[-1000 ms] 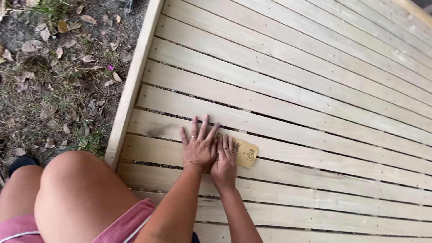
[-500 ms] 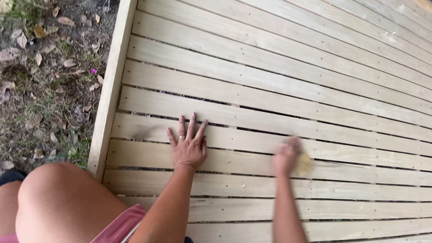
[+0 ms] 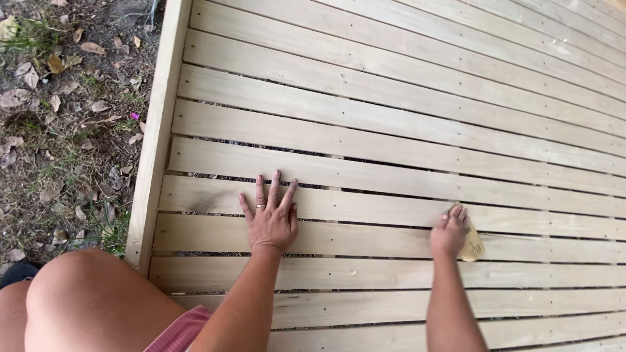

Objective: The person sands the slatted surface of a wooden panel outdoors, rubbing a folded sheet of sandpaper by hand along the wood slats. They work across different sections of the panel, steadying the wood with their free hand while sanding.

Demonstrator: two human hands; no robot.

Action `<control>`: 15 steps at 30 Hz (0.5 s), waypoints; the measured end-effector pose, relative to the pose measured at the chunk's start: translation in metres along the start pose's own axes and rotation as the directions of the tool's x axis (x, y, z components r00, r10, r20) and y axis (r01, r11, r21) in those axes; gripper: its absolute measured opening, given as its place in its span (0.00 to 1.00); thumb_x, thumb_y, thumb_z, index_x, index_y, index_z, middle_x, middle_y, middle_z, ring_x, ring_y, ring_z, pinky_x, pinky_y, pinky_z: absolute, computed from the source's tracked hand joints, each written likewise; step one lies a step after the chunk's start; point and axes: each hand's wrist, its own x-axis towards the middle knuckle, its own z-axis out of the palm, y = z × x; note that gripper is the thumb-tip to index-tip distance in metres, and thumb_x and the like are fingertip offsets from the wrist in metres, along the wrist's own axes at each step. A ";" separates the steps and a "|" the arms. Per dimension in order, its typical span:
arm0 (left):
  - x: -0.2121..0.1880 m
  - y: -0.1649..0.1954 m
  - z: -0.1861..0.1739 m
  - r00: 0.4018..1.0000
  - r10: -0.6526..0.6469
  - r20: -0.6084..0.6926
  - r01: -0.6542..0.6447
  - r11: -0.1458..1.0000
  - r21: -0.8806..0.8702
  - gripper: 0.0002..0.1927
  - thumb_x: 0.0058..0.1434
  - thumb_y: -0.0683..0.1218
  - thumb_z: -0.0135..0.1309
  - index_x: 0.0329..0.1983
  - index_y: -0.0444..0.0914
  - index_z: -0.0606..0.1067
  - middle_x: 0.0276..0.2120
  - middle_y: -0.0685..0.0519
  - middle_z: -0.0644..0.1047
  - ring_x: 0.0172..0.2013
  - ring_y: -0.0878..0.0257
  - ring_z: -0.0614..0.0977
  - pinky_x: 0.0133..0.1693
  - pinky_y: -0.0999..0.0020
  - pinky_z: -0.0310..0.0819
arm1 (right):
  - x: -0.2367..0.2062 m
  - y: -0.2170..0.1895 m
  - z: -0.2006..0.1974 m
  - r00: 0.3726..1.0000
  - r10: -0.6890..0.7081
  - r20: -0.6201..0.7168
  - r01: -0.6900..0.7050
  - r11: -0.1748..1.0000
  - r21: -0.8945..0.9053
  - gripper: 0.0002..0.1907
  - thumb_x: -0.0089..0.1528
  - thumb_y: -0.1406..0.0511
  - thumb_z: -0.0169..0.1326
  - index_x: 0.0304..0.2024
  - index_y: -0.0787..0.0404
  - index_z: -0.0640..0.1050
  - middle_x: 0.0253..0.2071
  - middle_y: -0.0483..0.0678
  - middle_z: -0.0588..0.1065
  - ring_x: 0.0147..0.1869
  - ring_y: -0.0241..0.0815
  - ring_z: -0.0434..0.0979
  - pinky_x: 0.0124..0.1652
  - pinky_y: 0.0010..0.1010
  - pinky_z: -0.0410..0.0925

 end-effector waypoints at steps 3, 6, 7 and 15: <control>0.003 0.001 -0.005 1.000 0.021 -0.017 -0.021 1.000 0.017 0.31 0.67 0.57 0.36 0.75 0.64 0.54 0.78 0.60 0.45 0.76 0.50 0.40 0.67 0.31 0.25 | -0.052 -0.076 0.031 0.995 -0.069 -0.077 0.077 0.991 0.109 0.28 0.70 0.65 0.43 0.71 0.69 0.63 0.74 0.63 0.60 0.79 0.60 0.54 0.73 0.44 0.49; 0.004 0.000 -0.009 1.000 0.020 -0.010 -0.020 1.000 0.002 0.30 0.68 0.57 0.35 0.75 0.65 0.54 0.78 0.60 0.45 0.76 0.50 0.40 0.67 0.31 0.24 | -0.144 -0.182 0.057 0.909 -0.418 -0.006 0.410 0.889 0.204 0.27 0.69 0.69 0.44 0.71 0.68 0.64 0.75 0.60 0.60 0.80 0.61 0.53 0.75 0.51 0.48; 0.004 0.001 -0.012 1.000 0.022 -0.007 -0.022 1.000 -0.012 0.30 0.68 0.58 0.35 0.75 0.65 0.54 0.78 0.60 0.45 0.76 0.50 0.39 0.68 0.32 0.24 | -0.160 -0.197 0.057 0.874 -0.474 0.104 0.442 0.866 0.234 0.28 0.67 0.69 0.45 0.71 0.65 0.65 0.74 0.57 0.62 0.80 0.58 0.54 0.74 0.49 0.49; 0.001 0.007 -0.049 0.991 0.019 0.131 -0.007 0.996 -0.089 0.32 0.67 0.62 0.35 0.75 0.63 0.53 0.78 0.61 0.41 0.76 0.52 0.35 0.68 0.34 0.19 | -0.048 -0.050 -0.012 0.982 -0.184 0.045 0.185 0.982 -0.023 0.27 0.68 0.67 0.45 0.71 0.64 0.67 0.73 0.58 0.63 0.77 0.60 0.58 0.72 0.46 0.55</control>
